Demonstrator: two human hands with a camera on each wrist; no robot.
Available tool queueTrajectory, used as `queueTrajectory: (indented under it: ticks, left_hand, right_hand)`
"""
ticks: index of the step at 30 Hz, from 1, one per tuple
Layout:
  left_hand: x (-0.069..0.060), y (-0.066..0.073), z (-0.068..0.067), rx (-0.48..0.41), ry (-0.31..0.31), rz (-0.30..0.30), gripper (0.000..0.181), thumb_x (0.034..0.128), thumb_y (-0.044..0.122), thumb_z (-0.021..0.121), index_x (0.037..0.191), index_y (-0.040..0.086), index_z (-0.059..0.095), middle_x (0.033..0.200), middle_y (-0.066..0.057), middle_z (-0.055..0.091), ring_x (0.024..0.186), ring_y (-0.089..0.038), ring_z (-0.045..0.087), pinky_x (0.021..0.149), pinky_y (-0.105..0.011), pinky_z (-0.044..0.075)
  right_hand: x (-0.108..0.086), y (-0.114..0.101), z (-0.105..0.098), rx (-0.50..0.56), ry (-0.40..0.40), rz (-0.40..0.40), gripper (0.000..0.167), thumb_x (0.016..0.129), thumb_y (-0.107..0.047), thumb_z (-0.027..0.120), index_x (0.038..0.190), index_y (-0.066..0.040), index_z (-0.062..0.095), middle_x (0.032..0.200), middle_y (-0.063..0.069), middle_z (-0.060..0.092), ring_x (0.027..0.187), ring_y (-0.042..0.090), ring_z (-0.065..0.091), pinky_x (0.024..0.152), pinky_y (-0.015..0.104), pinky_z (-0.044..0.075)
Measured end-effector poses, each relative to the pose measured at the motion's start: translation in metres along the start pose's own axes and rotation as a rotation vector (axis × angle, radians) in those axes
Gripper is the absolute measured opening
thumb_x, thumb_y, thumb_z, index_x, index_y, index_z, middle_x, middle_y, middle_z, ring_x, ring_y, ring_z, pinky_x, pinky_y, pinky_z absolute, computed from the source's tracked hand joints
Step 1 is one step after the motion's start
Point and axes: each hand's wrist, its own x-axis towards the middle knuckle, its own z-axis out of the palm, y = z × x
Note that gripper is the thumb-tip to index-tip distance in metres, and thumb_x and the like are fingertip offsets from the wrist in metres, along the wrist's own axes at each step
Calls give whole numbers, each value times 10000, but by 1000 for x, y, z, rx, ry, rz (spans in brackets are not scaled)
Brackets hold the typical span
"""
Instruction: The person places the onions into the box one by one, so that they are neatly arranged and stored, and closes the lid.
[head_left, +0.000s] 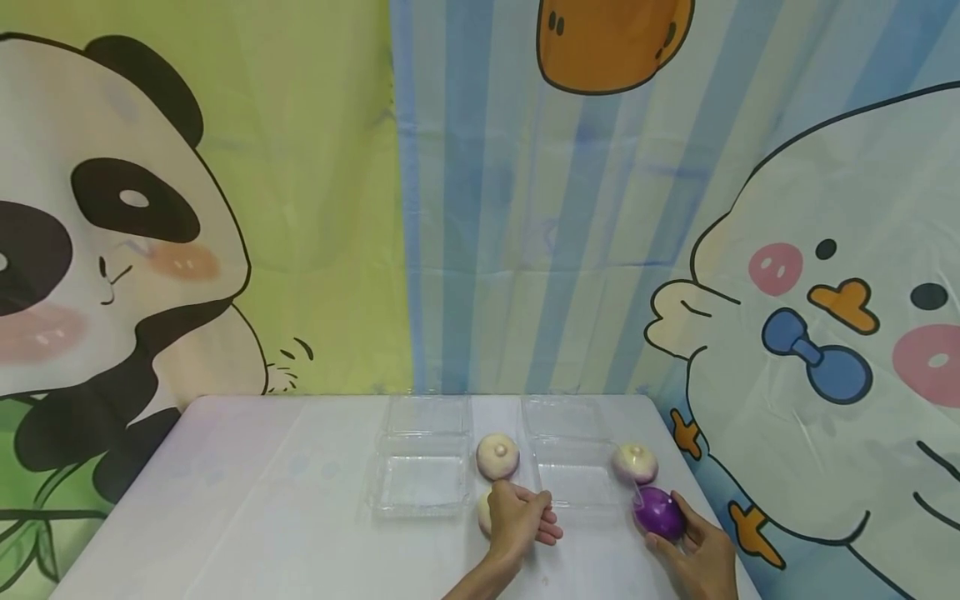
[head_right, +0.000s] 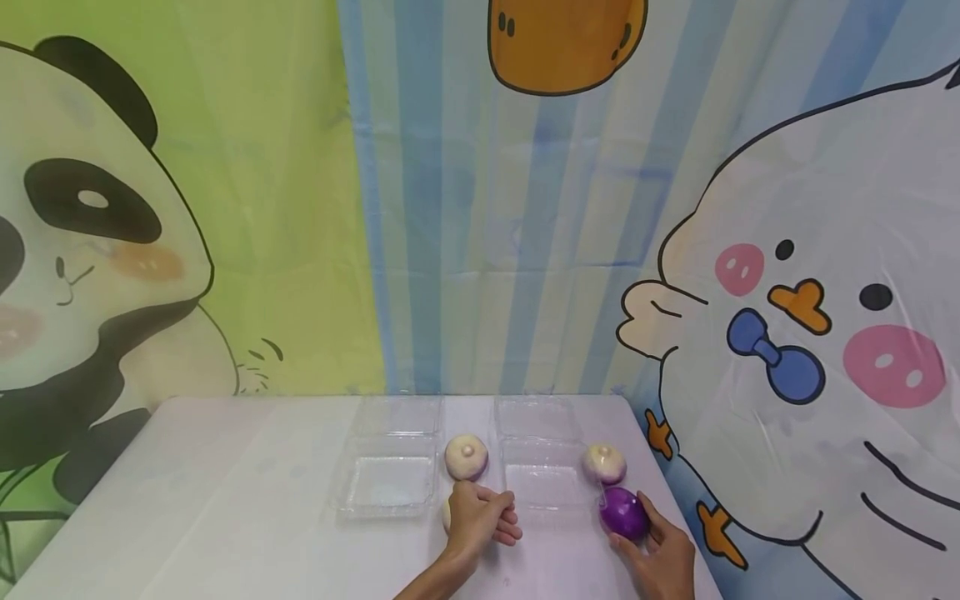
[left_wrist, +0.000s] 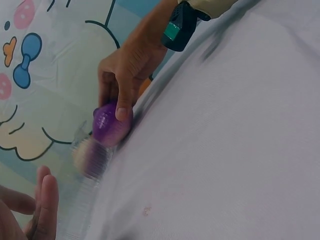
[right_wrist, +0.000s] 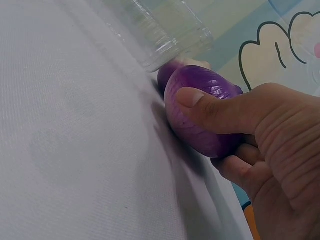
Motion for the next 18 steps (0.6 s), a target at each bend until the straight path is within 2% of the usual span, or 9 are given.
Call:
queueTrajectory:
  ticks: [18]
  left_hand:
    - [-1, -7, -2, 70, 15, 3, 176, 954, 1, 709, 875, -156, 710, 597, -110, 741, 478, -255, 750, 467, -360, 656]
  right_hand:
    - [-1, 0, -2, 10, -18, 43, 961, 782, -231, 1010, 1551, 66, 516, 1560, 337, 505, 1398, 561, 559, 1078, 577, 514]
